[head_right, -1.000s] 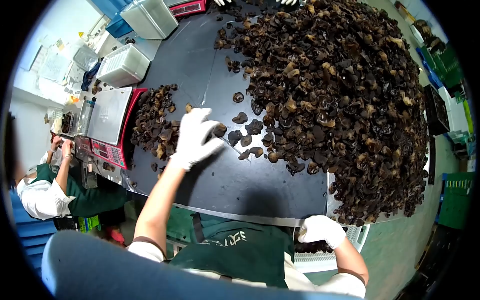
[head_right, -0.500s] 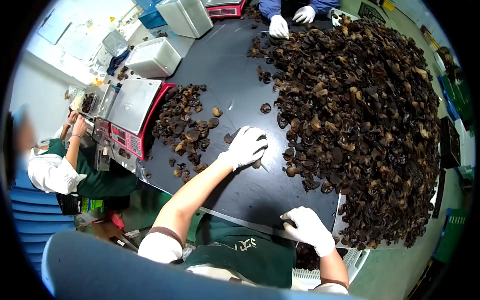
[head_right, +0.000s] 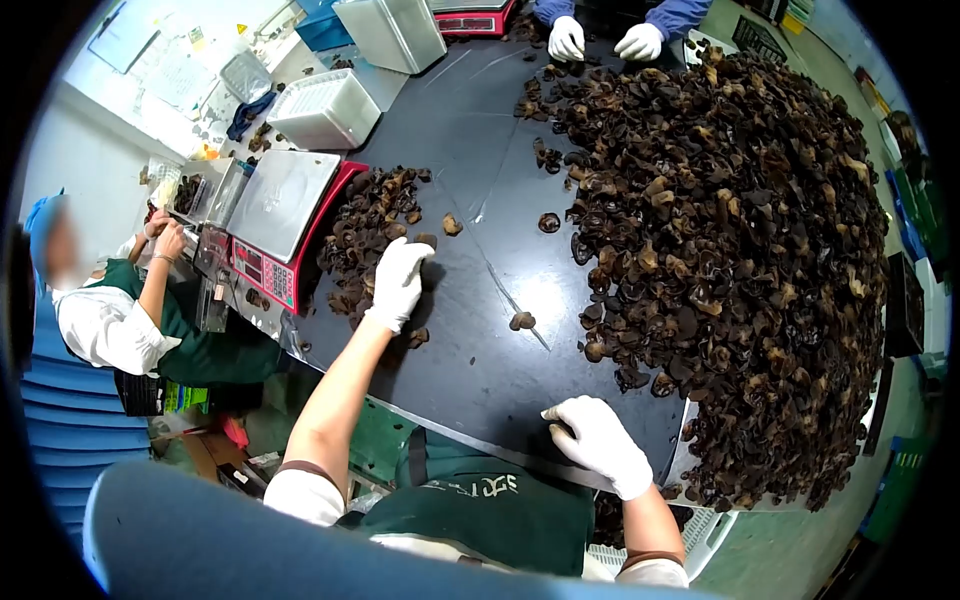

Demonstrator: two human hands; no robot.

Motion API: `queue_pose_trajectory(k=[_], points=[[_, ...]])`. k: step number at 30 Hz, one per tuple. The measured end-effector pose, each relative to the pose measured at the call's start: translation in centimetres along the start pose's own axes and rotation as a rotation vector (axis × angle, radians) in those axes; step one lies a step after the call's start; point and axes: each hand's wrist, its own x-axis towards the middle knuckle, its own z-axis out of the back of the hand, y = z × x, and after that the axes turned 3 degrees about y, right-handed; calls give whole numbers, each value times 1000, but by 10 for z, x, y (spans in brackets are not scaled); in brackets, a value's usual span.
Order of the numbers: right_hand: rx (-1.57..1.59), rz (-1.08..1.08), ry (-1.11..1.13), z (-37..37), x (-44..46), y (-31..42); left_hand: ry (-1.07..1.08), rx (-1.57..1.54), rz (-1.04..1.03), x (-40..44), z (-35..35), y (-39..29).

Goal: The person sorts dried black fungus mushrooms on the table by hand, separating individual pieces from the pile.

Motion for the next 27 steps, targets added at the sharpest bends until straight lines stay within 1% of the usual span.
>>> queue_pose_trajectory(k=[1,3,4,5,6,7,8,9,10,11,12,13,15,16,17,18,19,20,21,22,23,24,26,27], points=[[-2,1,4,-3,5,1,-45,-16,-40,2,2,-17],[200,-56,-156,-9,22,2,-90,-178,-58,-3,-3,-60],[149,-31,-224,-11,33,2,-80,-235,-62,-2,2,-90],[162,-16,-280,-16,45,-4,-11,-317,-6,-6,2,-114],[177,-2,-336,-23,58,-11,-11,-453,32,-13,-5,-132],[153,-18,-407,-30,71,-15,27,-441,92,-18,-4,-153],[129,-34,-480,-36,85,-18,12,-550,110,-34,-18,-158],[19,7,-523,-40,97,-21,13,-572,161,-42,-23,-167],[-106,-28,-561,-46,109,-22,13,-593,211,-49,-26,-172],[-158,-96,-447,-48,119,-25,8,-589,209,-54,-23,-175],[-212,-164,-332,-50,127,-28,0,-651,344,-56,-18,-179],[-214,-155,-333,-57,136,-39,-9,-713,477,-59,-15,-182],[4,-38,-296,-60,153,-40,-9,-650,584,-68,-5,-172],[278,-56,-205,-60,163,-42,-15,-597,618,-73,2,-165],[427,-49,-305,-57,164,-21,-59,-500,575,-64,19,-159],[577,-44,-405,-59,167,-4,-151,-416,553,-68,20,-139],[560,29,-487,-63,170,2,-205,-312,519,-64,31,-121],[558,31,-486,-62,168,4,-245,-212,513,-64,38,-99],[557,22,-396,-60,161,8,-293,-163,517,-62,45,-76],[555,14,-304,-57,155,13,-303,-114,564,-64,48,-53],[448,-37,-241,-54,148,16,-241,3,627,-61,54,-39],[431,0,-231,-54,140,20,-237,203,575,-67,46,-14],[429,15,-186,-67,127,7,-148,186,671,-72,34,12],[444,-35,-154,-63,118,12,-98,46,765,-70,40,16]])
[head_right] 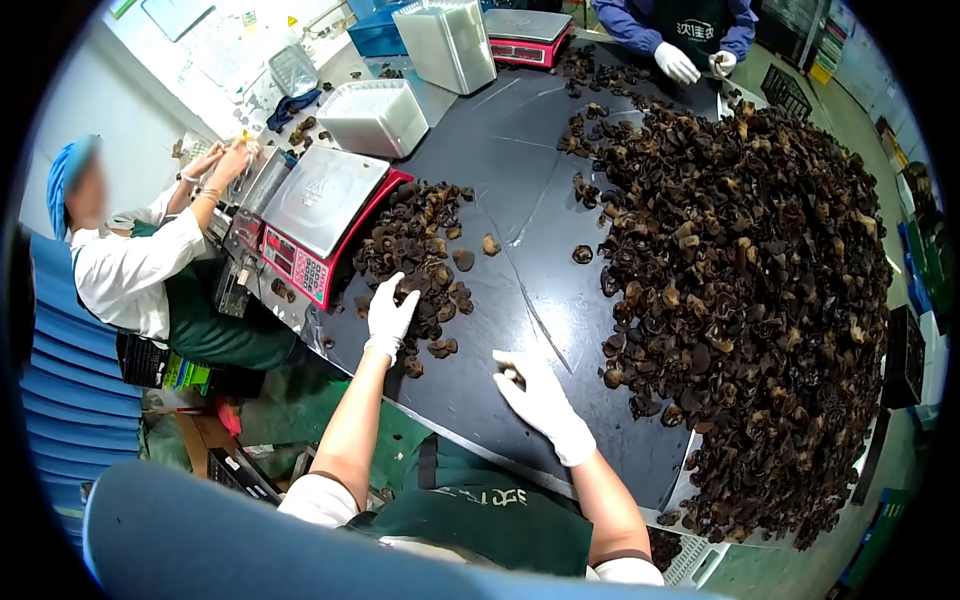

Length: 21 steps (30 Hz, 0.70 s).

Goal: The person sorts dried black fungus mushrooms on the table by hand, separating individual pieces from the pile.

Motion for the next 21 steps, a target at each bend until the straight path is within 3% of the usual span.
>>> queue_pose_trajectory(k=[1,3,5,7,9,11,13,14,15,16,18,21], points=[[11,-59,20,5,-10,8,101,-103,97,3,3,1],[-7,-55,19,12,-31,0,-177,-210,-83,0,0,-3],[151,-135,-39,18,-53,-9,-145,-373,-12,-20,13,-38],[511,-265,-74,23,-71,-15,-99,-307,-336,-51,15,-78],[1087,-317,-94,23,-84,-25,172,-377,-468,-94,12,-116],[1369,-349,-64,17,-93,-26,442,-456,-587,-139,-6,-135],[1619,-542,-163,17,-99,-8,608,-605,-697,-169,-9,-168],[1799,-515,22,24,-114,-37,618,-637,-718,-183,-12,-176],[1639,-601,-228,19,-115,-13,630,-670,-742,-191,-12,-183],[1223,-374,-253,20,-127,-7,617,-759,-689,-194,-12,-189],[1722,-415,-91,32,-150,-51,559,-657,-718,-177,-10,-184],[1492,-340,-173,49,-167,-55,319,-219,-635,-131,-9,-150]])
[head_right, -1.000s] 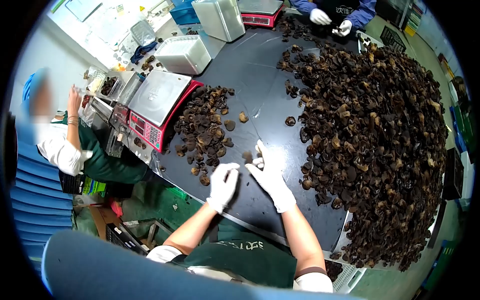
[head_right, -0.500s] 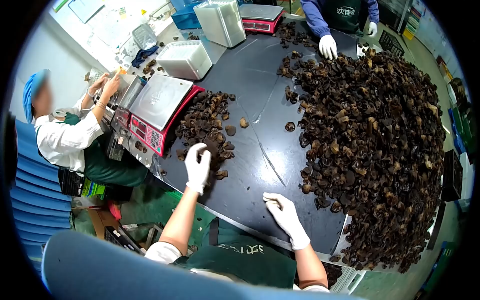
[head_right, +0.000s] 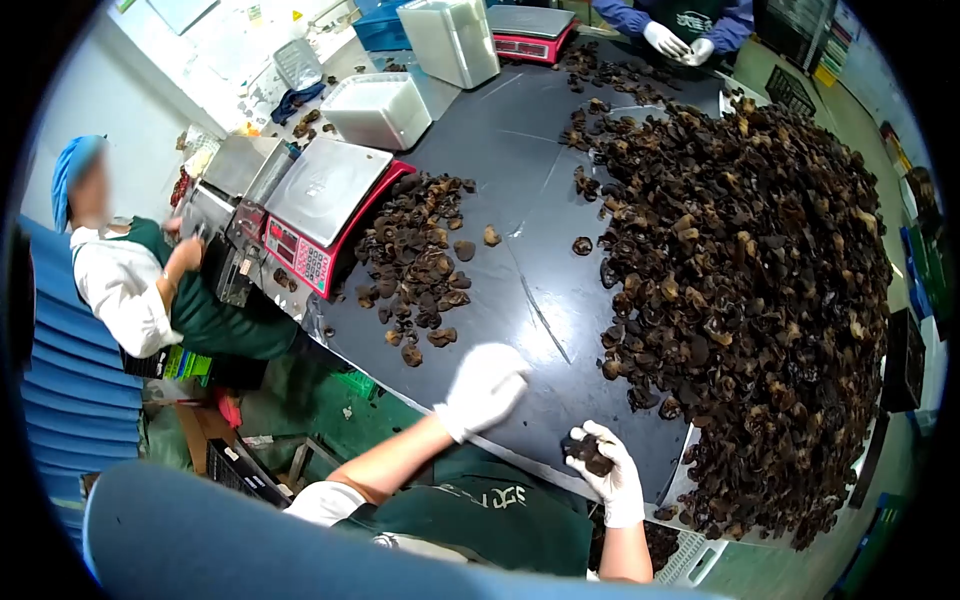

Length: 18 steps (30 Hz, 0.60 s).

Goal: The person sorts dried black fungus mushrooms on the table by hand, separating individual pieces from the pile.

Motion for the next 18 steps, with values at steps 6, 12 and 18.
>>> queue_pose_trajectory(k=[6,12,18], points=[[143,121,-225,-17,-17,24,-209,615,419,12,68,131],[155,169,-82,-12,-23,31,-313,574,372,-9,69,191],[-524,175,-8,-1,-70,50,-413,89,355,5,57,130]])
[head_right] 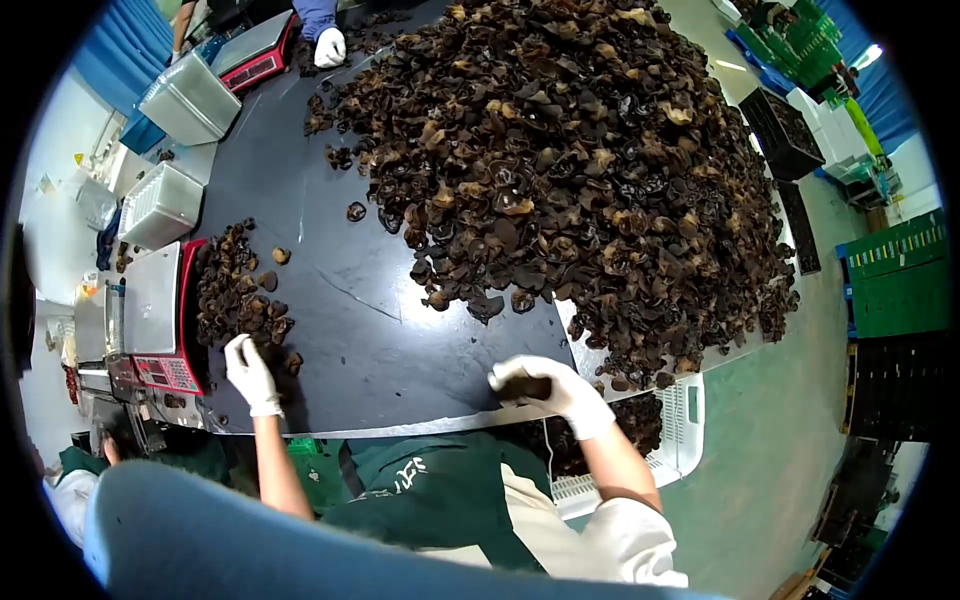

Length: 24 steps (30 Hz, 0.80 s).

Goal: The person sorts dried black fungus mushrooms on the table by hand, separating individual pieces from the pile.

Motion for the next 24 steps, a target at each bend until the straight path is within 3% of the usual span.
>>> queue_pose_trajectory(k=[2,3,5,6,7,8,9,10,12,13,14,15,16,18,20,21,24], points=[[-225,-89,519,23,-15,24,152,-27,-6,-18,-11,-44],[-354,-343,578,37,-28,26,266,-112,16,-32,-17,-69],[-431,-455,429,27,-45,53,512,-209,-15,-63,-37,-103],[-506,-453,359,22,-48,68,708,-379,182,-72,-35,-155],[-466,-351,316,28,-52,69,884,-380,-17,-98,-55,-150],[-426,-249,273,33,-55,69,968,-447,-357,-109,-60,-171],[-409,-103,168,21,-53,74,1096,-567,-362,-120,-65,-195],[-400,-99,58,11,-49,80,1226,-688,-366,-128,-69,-212],[-639,38,-169,-3,-25,75,1041,-582,-620,-118,-96,-217],[-774,-5,-303,-8,-11,69,943,-518,-709,-109,-112,-218],[-1012,191,-380,-5,4,55,975,-381,-577,-89,-125,-221],[-1316,459,-483,6,20,35,769,-383,-572,-78,-144,-216],[-1463,521,-653,8,39,23,650,-253,-641,-68,-163,-203],[-1597,493,-864,5,75,8,681,56,-714,-50,-182,-189],[-1704,426,-832,-7,99,-12,757,177,-840,-43,-187,-167],[-1778,382,-806,-15,106,-20,786,90,-880,-34,-181,-161],[-1627,520,-571,-35,99,-31,805,-7,-877,-14,-154,-133]])
